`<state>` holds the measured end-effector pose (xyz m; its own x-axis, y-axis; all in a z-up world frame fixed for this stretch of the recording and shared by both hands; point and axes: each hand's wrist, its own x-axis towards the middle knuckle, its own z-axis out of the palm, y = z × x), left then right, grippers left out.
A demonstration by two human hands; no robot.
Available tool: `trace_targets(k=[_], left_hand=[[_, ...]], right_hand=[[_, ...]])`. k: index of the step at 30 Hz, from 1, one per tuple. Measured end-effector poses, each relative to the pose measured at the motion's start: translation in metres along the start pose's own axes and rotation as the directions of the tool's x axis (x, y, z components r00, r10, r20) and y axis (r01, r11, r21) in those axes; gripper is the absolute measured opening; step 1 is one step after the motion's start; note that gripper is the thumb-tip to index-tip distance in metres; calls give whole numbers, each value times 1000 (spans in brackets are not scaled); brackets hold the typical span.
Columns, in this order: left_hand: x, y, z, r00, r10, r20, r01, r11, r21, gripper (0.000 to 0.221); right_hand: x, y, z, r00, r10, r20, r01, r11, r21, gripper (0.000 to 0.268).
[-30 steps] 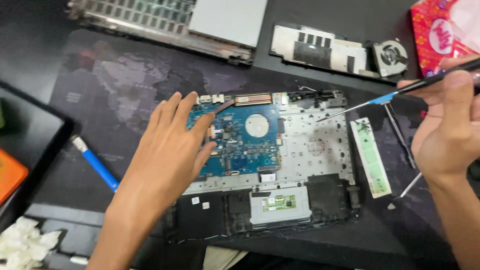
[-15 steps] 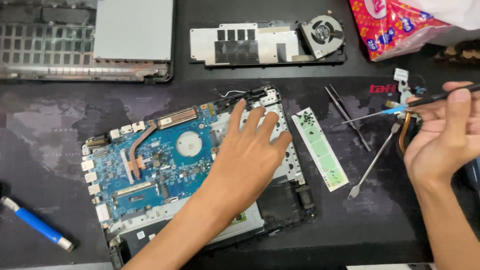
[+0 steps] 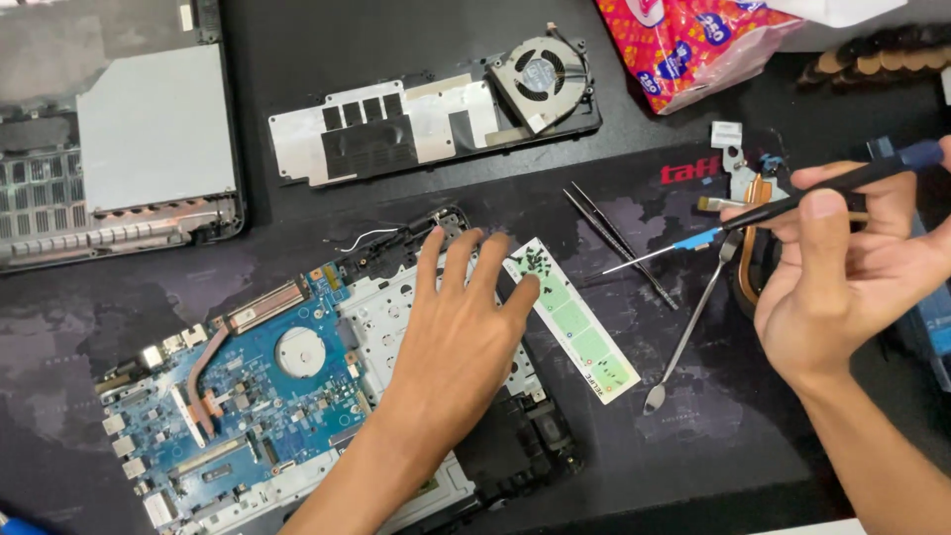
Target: The person works on a disassembled laptop at a repair bench, using a screwdriver to remove screws from the motherboard and chassis, lifting the cooling fan and heat sink assembly, and using tweezers to handle small components and screws. They set parts and tools aside on the mat as they continue working on the board.
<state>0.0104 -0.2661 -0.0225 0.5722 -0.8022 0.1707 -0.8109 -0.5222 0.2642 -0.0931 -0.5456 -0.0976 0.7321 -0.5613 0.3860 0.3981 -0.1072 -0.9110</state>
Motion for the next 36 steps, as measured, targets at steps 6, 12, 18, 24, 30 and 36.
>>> trace_targets(k=[6, 12, 18, 24, 30, 36], left_hand=[[-1, 0, 2, 1000, -23, -11, 23, 1000, 13, 42], [0, 1, 7, 1000, 8, -26, -8, 1000, 15, 47], [4, 4, 6, 1000, 12, -29, -12, 1000, 0, 45], [4, 7, 11, 996, -42, -77, 33, 994, -107, 38], [-3, 6, 10, 992, -98, -80, 82, 979, -185, 26], [-6, 5, 5, 989, -115, -97, 97, 980, -171, 28]], right_hand=[[8, -16, 17, 998, -61, -1, 61, 998, -17, 18], [8, -21, 22, 999, -48, 13, 49, 999, -24, 19], [11, -24, 26, 998, -57, 29, 58, 997, -56, 21], [10, -24, 25, 997, -70, 38, 73, 993, -92, 21], [7, -20, 21, 999, -44, 20, 44, 999, -29, 20], [5, -19, 20, 997, -68, 21, 69, 997, -37, 21]])
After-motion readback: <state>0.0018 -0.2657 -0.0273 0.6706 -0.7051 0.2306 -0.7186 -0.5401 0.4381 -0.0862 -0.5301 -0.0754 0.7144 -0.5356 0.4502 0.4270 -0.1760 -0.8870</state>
